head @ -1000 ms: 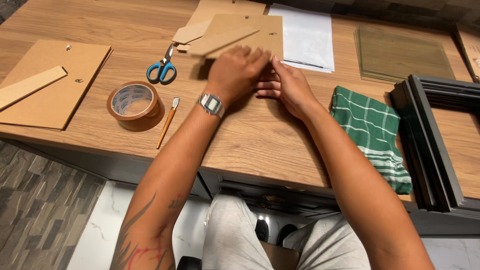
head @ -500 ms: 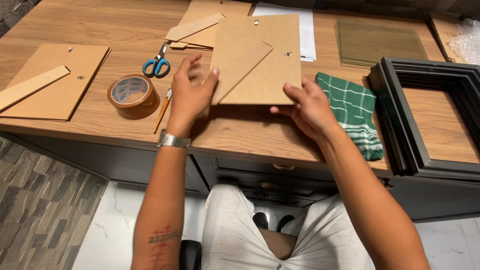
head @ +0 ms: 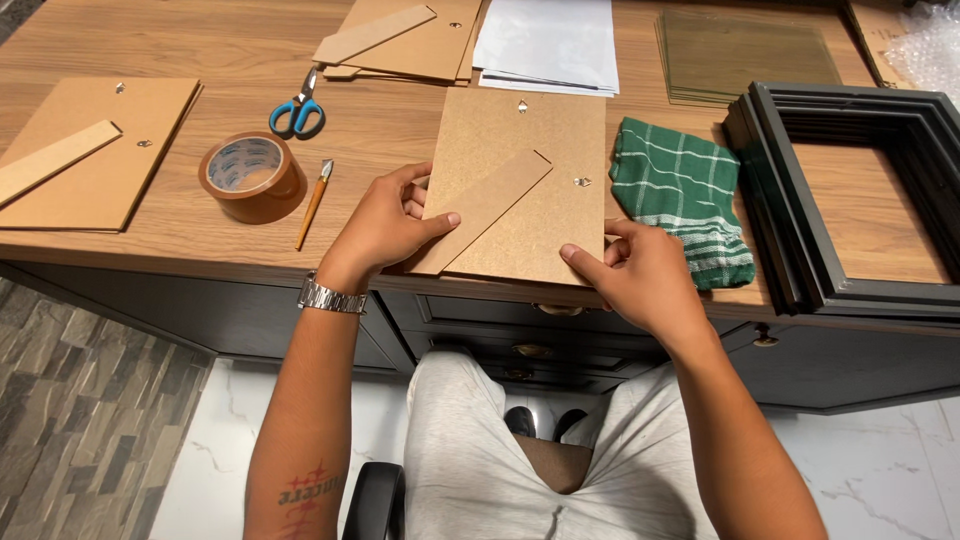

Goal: The person wipes cardboard backings for picture frames using a cloth, handling and turning them over one at a time.

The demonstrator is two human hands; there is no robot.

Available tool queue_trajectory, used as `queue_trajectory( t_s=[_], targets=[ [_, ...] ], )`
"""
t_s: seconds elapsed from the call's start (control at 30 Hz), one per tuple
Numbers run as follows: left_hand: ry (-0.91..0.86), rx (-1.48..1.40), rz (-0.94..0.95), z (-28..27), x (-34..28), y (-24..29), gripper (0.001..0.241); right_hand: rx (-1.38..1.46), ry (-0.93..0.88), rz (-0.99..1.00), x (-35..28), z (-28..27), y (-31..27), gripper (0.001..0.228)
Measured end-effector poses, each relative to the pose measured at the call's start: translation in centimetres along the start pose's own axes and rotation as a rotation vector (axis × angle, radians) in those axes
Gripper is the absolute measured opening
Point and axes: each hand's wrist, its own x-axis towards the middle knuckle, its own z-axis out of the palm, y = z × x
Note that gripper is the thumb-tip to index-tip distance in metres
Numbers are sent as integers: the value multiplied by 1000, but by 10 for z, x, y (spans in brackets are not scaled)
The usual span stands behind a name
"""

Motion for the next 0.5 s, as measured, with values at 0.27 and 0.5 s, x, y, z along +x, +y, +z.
queue_trajectory(
  t_s=[0.27, 0.5],
  targets=[
    [67, 309, -68, 7, -3, 39, 93, -337, 150, -138, -11, -1, -9, 61],
    [104, 362, -31, 12, -1, 39, 86, -537, 265, -207, 15, -9, -1, 43]
  ],
)
